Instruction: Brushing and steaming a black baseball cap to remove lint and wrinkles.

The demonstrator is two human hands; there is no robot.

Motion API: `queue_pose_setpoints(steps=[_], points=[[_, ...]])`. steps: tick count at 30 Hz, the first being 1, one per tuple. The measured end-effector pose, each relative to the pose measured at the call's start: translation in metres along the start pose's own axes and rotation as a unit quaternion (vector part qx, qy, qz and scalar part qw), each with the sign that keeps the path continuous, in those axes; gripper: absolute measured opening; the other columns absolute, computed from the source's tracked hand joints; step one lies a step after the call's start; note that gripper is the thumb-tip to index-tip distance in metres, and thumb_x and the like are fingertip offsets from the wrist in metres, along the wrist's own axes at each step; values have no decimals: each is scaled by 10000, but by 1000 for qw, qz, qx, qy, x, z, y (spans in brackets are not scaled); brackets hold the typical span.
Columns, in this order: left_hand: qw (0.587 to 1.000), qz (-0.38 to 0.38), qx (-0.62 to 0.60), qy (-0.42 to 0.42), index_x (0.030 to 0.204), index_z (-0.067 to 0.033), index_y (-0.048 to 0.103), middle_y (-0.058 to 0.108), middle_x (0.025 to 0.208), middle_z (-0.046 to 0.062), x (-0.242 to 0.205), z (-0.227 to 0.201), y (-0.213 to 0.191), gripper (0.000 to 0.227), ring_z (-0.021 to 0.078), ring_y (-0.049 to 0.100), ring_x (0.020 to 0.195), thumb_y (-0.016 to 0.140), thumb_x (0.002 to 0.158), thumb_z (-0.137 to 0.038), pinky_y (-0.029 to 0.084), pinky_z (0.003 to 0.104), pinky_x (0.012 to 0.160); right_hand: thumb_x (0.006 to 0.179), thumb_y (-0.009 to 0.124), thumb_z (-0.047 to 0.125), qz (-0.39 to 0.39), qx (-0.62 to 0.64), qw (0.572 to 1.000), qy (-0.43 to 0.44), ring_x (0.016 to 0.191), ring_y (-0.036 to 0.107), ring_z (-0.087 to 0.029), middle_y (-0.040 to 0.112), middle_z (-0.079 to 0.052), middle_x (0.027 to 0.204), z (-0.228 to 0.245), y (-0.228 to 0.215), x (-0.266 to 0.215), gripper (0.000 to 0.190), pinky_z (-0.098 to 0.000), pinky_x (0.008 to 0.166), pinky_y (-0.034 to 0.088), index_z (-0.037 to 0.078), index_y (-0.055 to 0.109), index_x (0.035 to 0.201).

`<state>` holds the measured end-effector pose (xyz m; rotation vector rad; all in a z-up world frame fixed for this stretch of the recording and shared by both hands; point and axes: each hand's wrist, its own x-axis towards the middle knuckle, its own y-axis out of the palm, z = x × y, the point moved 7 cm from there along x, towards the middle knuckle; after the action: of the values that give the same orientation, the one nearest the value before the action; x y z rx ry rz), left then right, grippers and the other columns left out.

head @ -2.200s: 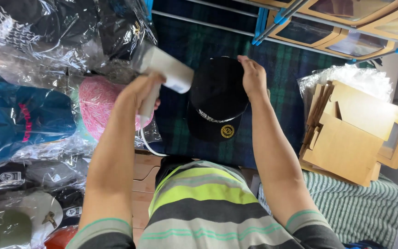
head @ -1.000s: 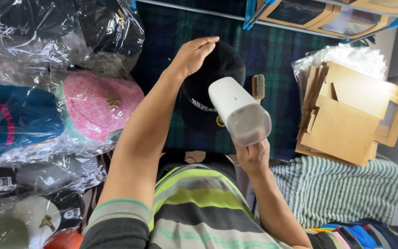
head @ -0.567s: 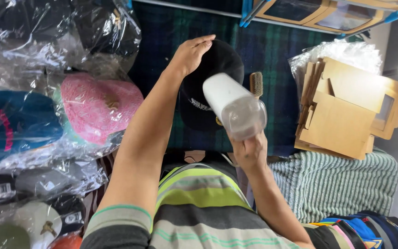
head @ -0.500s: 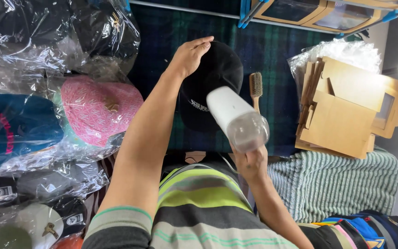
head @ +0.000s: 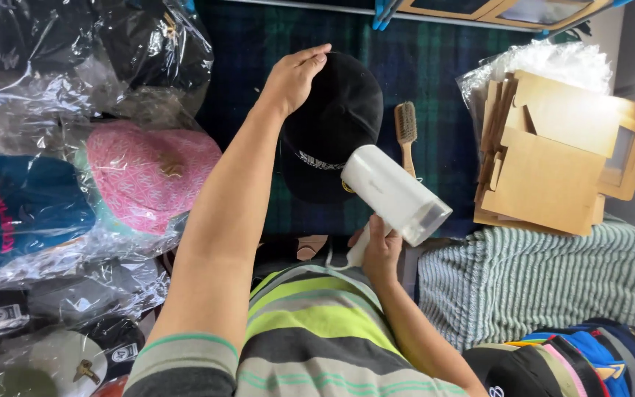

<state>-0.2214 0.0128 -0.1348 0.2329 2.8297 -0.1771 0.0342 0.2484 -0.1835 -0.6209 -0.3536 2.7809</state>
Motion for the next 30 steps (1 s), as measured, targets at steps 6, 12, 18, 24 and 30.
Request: queue_pose_setpoints(steps=[6,12,18,24,30], points=[[1000,-1,3,7,1410,-154,587,606,1460,126,1,1,0,481,222,566,1387,452,1000,-366,384,329,1182,845,721,363,-11,425,896,128,564,620,-214,564,-33,807,-40,46,2,307,-466,596,555,182,533,1007],[1000,-8,22,13,1389,-172,608,630,1438,96,0,-1,0,473,208,594,1360,458,990,-377,412,317,1165,849,788,268,160,504,796,294,1162,671,-416,649,-49,917,-44,94,-45,207,-660,1008,453,190,637,968],[1000,-4,20,15,1399,-168,597,620,1449,107,0,1,-1,479,216,586,1369,458,991,-377,410,318,1166,857,760,253,71,550,780,290,1199,651,-448,658,-73,970,-34,82,-23,222,-677,1009,462,167,598,983],[1000,0,27,10,1402,-178,595,616,1455,100,0,-1,-1,480,211,579,1375,447,994,-382,399,320,1171,885,743,301,118,531,777,318,1149,673,-459,646,-90,951,-28,85,-34,227,-593,993,524,154,615,1002],[999,-3,33,21,1399,-182,600,612,1457,100,2,2,-1,477,214,584,1369,454,993,-384,396,323,1167,908,738,331,142,546,780,271,1113,697,-411,701,-92,928,-19,79,-29,227,-592,917,577,138,624,950]])
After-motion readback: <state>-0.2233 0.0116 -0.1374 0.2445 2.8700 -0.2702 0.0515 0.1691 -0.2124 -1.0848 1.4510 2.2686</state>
